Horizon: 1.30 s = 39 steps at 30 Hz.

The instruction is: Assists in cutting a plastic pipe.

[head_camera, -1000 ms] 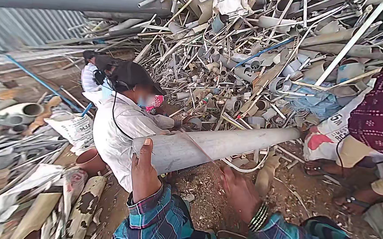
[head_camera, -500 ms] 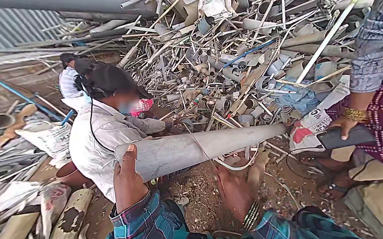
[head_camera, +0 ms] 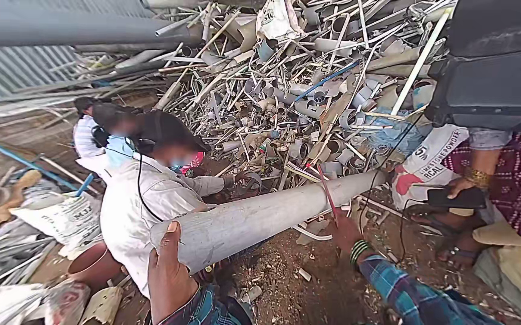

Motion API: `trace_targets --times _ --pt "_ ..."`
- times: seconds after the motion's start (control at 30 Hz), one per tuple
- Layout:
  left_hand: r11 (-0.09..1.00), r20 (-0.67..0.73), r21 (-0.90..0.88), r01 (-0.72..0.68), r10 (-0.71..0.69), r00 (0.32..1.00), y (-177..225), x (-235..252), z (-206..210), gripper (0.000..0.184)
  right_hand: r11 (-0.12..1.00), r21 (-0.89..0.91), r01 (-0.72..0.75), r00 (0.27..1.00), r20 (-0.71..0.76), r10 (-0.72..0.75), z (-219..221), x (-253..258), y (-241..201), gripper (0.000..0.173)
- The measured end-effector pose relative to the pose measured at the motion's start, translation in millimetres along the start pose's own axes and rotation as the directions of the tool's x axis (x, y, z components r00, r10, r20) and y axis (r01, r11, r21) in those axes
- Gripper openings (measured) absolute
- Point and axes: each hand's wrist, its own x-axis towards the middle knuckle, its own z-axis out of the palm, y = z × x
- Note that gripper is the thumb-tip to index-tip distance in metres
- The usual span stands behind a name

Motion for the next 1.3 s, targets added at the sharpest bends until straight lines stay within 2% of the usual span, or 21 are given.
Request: trace_targets --times 0.1,0.17,0.2,0.3,0.37,0.43,0.5,0.57,0.6,0.67,0.77,0.83,0.87,0.93,1.03,1.07,1.13,1.17,1.23,1.3 --pt "1.000 -0.018 0.018 0.014 -0.013 1.000 -2 2 0 0.024 0.956 -0.057 0.287 0.957 0.053 -0.285 23 -57 -29 0.039" --pt "0.999 -0.038 0.034 0.010 -0.009 0.999 1 1 3 0.022 0.943 -0.101 0.317 0.948 0.048 -0.313 27 -62 -30 0.040" --pt "0.999 -0.043 0.040 0.002 0.000 0.999 2 0 4 0.021 0.957 -0.095 0.274 0.962 0.013 -0.274 26 -51 -24 0.040" --pt "0.999 -0.058 0.040 -0.010 0.013 0.998 0 3 3 0.019 0.999 -0.026 -0.038 0.999 0.017 0.038 5 11 15 0.044" --pt "0.999 -0.068 0.033 -0.001 0.003 0.998 -4 6 0 0.019 0.993 0.005 -0.119 0.993 0.025 0.119 -3 38 42 0.047" --pt "0.999 -0.063 0.033 -0.005 0.007 0.998 -6 10 1 0.020 0.996 0.059 -0.068 0.998 0.014 0.067 2 32 36 0.042" --pt "0.999 -0.070 0.035 -0.017 0.020 0.997 -9 13 0 0.018 0.994 0.085 0.072 0.996 0.055 -0.076 16 0 9 0.038" --pt "0.999 -0.076 0.030 -0.013 0.015 0.997 -9 14 1 0.019 0.982 0.053 0.182 0.973 0.133 -0.187 21 -27 -11 0.039" --pt "1.000 -0.074 0.028 -0.007 0.010 0.997 -9 15 1 0.019 0.981 0.007 0.194 0.971 0.143 -0.193 20 -30 -15 0.040" --pt "1.000 -0.056 0.027 -0.001 0.003 0.998 -9 14 0 0.020 0.988 -0.043 0.149 0.986 0.085 -0.145 18 -17 -4 0.042" --pt "0.999 -0.043 0.032 -0.015 0.016 0.999 -10 16 -2 0.022 0.997 -0.011 -0.077 0.996 0.036 0.077 3 33 32 0.043" --pt "0.999 -0.023 0.038 -0.018 0.019 1.000 -11 15 -4 0.024 0.991 0.028 -0.131 0.991 0.020 0.130 1 44 46 0.045" --pt "0.999 -0.019 0.039 -0.016 0.017 1.000 -10 14 -4 0.024 0.993 0.062 -0.105 0.994 0.015 0.104 3 39 41 0.043" --pt "0.999 -0.014 0.050 -0.019 0.019 1.000 -8 14 -3 0.023 0.996 0.083 0.041 0.998 0.045 -0.045 9 11 12 0.039" --pt "0.997 -0.011 0.062 -0.039 0.039 0.999 -9 14 -4 0.023 0.950 0.045 0.309 0.928 0.206 -0.312 14 -54 -38 0.037" --pt "0.997 -0.001 0.070 -0.044 0.044 0.999 -7 12 -3 0.023 0.925 0.002 0.379 0.905 0.209 -0.371 19 -67 -44 0.039" --pt "0.996 -0.001 0.082 -0.031 0.031 1.000 -2 8 -2 0.022 0.897 -0.042 0.439 0.897 0.074 -0.436 31 -69 -39 0.039" --pt "0.996 -0.006 0.084 -0.023 0.023 1.000 0 6 -1 0.022 0.909 -0.047 0.415 0.910 0.001 -0.415 32 -61 -33 0.038" --pt "0.996 0.009 0.090 -0.016 0.016 1.000 -1 6 -4 0.024 0.984 -0.003 0.181 0.983 0.039 -0.180 17 -30 -18 0.040" --pt "0.997 -0.014 0.082 -0.011 0.012 1.000 -3 9 -4 0.021 0.999 -0.010 -0.034 0.999 0.035 0.034 5 10 9 0.044"
